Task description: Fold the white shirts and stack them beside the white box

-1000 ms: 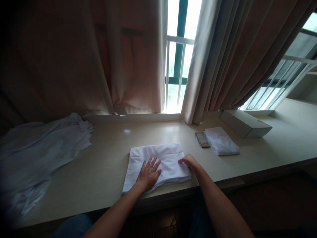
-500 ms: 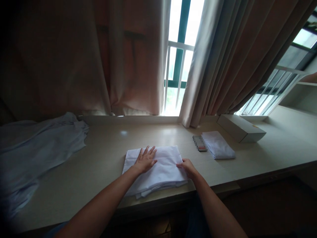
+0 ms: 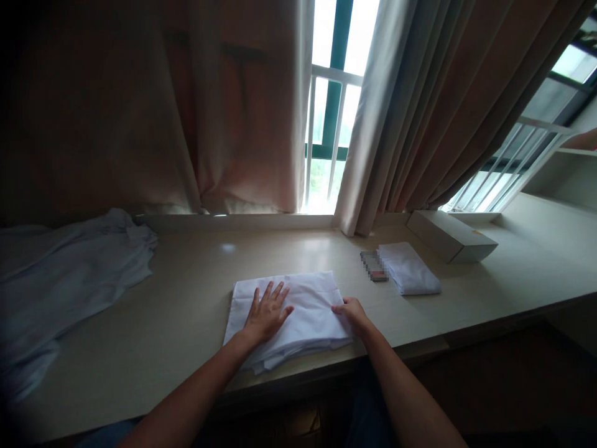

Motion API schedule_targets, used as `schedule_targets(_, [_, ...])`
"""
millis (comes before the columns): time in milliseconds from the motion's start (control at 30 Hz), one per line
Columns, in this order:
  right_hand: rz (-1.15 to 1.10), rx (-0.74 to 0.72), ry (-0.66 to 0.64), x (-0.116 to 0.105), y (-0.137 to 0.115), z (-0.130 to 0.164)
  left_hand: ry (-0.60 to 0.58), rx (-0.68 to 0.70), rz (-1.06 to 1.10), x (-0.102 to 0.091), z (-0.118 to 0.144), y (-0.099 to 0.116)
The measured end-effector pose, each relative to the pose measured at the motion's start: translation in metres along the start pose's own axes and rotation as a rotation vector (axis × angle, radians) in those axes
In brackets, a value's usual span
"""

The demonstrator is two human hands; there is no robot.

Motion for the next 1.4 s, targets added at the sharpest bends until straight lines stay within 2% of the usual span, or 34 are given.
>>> schedule_targets(167, [0.014,-0.043,-0.013,-0.002,-0.022,-0.001,-0.023,-0.004,0.007,0.019,0.038,-0.002])
schedule_targets(300, [0.114,-0.175,-0.056,0.014,-0.075,0.000,-0.026,0.005,0.002,0.023,0.042,0.001])
schedule_targets(367, [0.316,-0.299,-0.090,0.033,-0.110,0.002,-0.021,0.010,0.006,0.019,0.040,0.002])
schedule_targets(467, [0.734,-0.481,-0.103,0.067,-0.158,0.008,-0.030,-0.002,0.038,0.009,0.040,0.000])
schedule_targets(567, [0.976,-0.536,-0.081,0.088,-0.181,0.010,-0.056,0.044,0.130,-0.003,0.046,-0.002])
schedule_targets(700, [0.992,-0.443,-0.107,0.091,-0.176,0.006,-0.071,0.191,0.190,-0.006,0.071,0.008])
schedule_targets(800, [0.956,-0.419,-0.102,0.086,-0.165,0.005,-0.066,0.177,0.195,0.001,0.084,0.013])
schedule_targets(867, [0.821,-0.393,-0.096,0.081,-0.155,0.005,-0.087,0.170,0.217,0.001,0.081,0.015])
schedule_targets(1000, [0.465,-0.265,-0.125,0.070,-0.131,0.003,-0.286,0.210,0.292,-0.010,0.049,0.012])
schedule_targets(1067, [0.366,-0.223,-0.126,0.063,-0.124,0.004,-0.334,0.168,0.312,-0.018,0.023,0.003])
schedule_targets(1133, [0.292,-0.214,-0.130,0.061,-0.123,0.005,-0.304,0.086,0.292,-0.024,0.000,-0.008])
schedule_targets(1200, [0.246,-0.235,-0.148,0.064,-0.126,0.009,-0.270,0.023,0.252,-0.022,-0.015,-0.013])
schedule_targets(1400, [0.290,-0.304,-0.232,0.092,-0.145,0.021,-0.244,-0.113,0.254,0.002,-0.030,-0.007])
Point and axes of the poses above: each hand's wrist, its own z-axis away from the middle knuckle, its own x-axis out of the palm, y = z × x, the point moved 8 cm from there along -z, towards the middle knuckle, and after that the axes turned 11 degrees about -x, right-handed, at the moved point
